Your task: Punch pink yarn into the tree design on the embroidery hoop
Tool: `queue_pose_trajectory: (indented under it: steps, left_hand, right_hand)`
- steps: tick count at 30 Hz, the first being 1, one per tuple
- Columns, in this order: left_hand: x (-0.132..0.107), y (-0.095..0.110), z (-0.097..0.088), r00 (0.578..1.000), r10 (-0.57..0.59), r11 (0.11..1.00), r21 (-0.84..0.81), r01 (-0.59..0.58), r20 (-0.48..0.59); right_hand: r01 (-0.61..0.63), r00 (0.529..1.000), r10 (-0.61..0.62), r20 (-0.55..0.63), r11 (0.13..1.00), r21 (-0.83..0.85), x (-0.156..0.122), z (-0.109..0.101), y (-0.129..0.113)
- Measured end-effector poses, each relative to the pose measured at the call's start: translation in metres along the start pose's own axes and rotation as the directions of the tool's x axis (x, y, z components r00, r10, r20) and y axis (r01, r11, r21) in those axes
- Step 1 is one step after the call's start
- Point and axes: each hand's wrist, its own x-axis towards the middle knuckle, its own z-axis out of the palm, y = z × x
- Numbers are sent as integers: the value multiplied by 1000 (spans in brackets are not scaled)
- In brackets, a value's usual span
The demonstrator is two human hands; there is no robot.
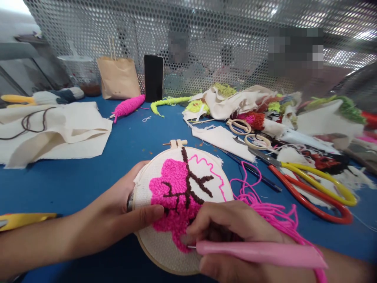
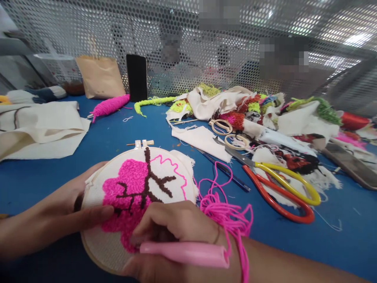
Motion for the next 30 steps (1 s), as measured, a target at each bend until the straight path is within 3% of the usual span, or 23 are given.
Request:
queue_pose_trajectory:
  steps: [2, 6, 8, 11, 18, 25, 30]
  left_hand:
    - [2, 1, -1, 999, -7, 994, -110, 10, 31]
    - [6, 2, -3, 980, -17, 902, -419, 100, 198]
    - [6, 2, -3, 973, -16, 856, -499, 133, 231]
    - [6, 2, -3, 983, -21, 895, -435, 101, 184]
    - [8, 1, -2, 989, -59, 938, -332, 101, 134]
    - [10, -2, -1, 985, -63, 912, -392, 124, 164]
    - [9, -1, -2, 983, -72, 915, -380, 132, 170]
  right_hand:
    - [-16, 1000, 16, -27, 1000, -18, 0, 0, -1]
    - [78, 996, -84, -37, 987, -138, -5, 13, 6]
    - [10, 1000, -10, -4, 985, -174, -6, 19, 8]
    - [-105, 994, 106, -3, 982, -159, -5, 19, 7]
    - [-139, 987, 139, -79, 990, 14, -5, 15, 9]
    - [-29, 967, 80, -243, 978, 209, -15, 29, 19]
    - [-28, 970, 73, -233, 981, 193, -15, 29, 14]
